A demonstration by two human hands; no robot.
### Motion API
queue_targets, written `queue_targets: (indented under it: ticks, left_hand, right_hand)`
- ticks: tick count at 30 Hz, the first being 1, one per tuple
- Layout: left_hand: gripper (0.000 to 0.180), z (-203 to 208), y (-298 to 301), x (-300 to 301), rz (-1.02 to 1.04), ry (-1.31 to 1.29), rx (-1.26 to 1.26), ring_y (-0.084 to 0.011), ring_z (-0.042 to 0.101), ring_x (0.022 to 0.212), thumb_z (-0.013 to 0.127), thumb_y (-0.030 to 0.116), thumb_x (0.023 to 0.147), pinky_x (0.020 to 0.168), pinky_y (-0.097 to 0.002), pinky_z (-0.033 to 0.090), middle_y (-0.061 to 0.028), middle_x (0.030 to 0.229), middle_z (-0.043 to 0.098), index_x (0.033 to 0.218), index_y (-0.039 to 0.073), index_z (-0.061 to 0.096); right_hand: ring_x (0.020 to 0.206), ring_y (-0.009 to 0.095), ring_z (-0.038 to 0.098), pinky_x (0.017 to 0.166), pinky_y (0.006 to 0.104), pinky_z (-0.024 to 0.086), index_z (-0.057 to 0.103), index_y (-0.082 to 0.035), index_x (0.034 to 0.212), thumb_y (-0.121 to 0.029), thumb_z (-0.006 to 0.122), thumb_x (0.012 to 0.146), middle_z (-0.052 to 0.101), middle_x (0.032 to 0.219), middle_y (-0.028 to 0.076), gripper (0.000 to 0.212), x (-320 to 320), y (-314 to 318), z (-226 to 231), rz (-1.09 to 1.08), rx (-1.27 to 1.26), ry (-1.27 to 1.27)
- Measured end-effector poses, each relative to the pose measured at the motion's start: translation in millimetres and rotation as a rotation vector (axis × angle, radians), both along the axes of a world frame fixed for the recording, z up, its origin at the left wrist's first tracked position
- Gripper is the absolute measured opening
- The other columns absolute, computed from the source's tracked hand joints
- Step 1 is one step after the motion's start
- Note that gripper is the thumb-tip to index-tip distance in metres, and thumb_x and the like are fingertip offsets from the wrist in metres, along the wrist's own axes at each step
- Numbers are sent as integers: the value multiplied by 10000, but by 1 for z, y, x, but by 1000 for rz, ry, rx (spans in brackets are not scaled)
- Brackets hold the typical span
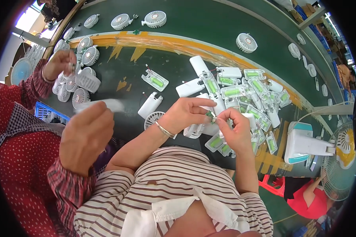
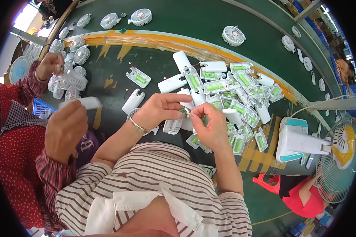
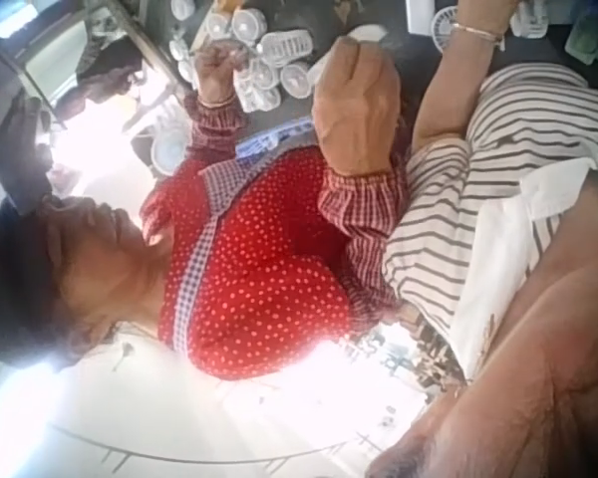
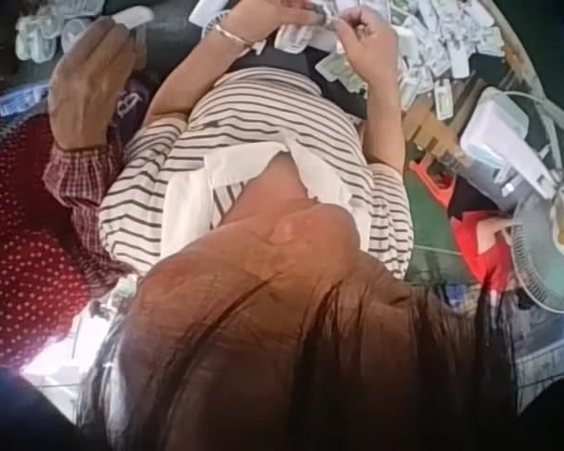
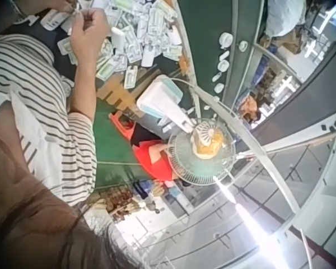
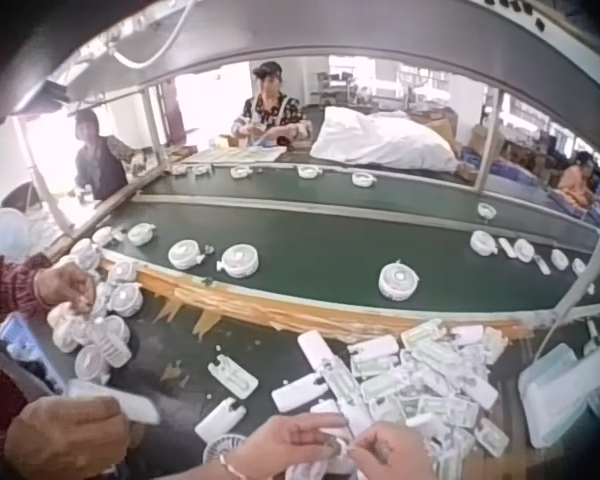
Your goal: The person assembles portable fans by connecting and testing circuit boards and LED lights with battery components by hand, fitting the parts together, and placing the fan assemblies onto the conveyor belt.
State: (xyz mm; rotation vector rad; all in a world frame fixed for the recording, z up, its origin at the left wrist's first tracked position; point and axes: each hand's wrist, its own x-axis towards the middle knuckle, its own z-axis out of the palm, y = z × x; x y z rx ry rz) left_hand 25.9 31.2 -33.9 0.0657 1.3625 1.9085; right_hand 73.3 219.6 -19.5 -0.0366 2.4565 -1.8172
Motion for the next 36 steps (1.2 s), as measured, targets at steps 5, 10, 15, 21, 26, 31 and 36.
queue_targets:
  ticks: [5, 10, 15, 21, 26, 31, 36]
  left_hand:
    - [367, 0, -5, -1, 36, 127, -9, -146, 614, 940, 606, -84, 777, 828, -269, 505, -135, 1131, 594, 1137, -35, 559]
    - [227, -1, -3, 0, 67, 70, 80, -140, 639, 831, 630, -40, 791, 757, -264, 532, -101, 954, 645, 1014, -33, 593]
    - [187, 5, -3, 1, 33, 100, 46, -136, 640, 755, 626, -31, 806, 699, -246, 528, -84, 861, 652, 990, -29, 596]
    - [192, 4, -3, 1, 20, 160, 20, -111, 627, 729, 617, -49, 796, 672, -220, 504, -70, 847, 651, 987, -31, 601]
    - [209, 5, -1, 3, -4, 213, -27, -89, 615, 781, 590, -88, 783, 716, -209, 491, -57, 881, 646, 984, -33, 604]
    - [198, 5, 1, 6, 1, 264, -54, -71, 598, 783, 578, -90, 783, 699, -205, 485, -37, 863, 634, 965, -24, 615]
    - [191, 1, 0, 6, -13, 332, -125, -65, 583, 744, 583, -70, 767, 675, -209, 480, -38, 819, 633, 946, -16, 624]
  right_hand:
    - [654, 152, 546, 620, 272, 428, 567, -2, 775, -34, 630, 756, 593, 704, 75, 73, 5, -4, 3, 4, 40, 69]
    - [635, 185, 536, 593, 295, 418, 562, -14, 767, -21, 628, 743, 571, 687, 77, 70, 9, -2, 7, -18, 134, 104]
    - [640, 211, 532, 575, 317, 409, 558, -20, 752, -9, 619, 731, 572, 693, 84, 66, 9, -3, 4, -18, 159, 141]
    - [637, 122, 504, 602, 254, 403, 563, 1, 766, -4, 624, 751, 550, 678, 51, 63, 9, -1, 7, -1, 176, 140]
    - [607, 187, 529, 559, 288, 411, 567, -3, 761, -6, 625, 736, 567, 692, 87, 63, 7, 1, 4, 16, 125, 102]
    - [613, 194, 528, 556, 291, 409, 564, -5, 760, -4, 622, 737, 566, 693, 90, 63, 6, 3, 5, 47, 126, 73]
    - [626, 220, 530, 552, 308, 406, 556, -4, 752, 1, 622, 729, 561, 686, 95, 70, 2, 3, 4, 75, 147, 68]
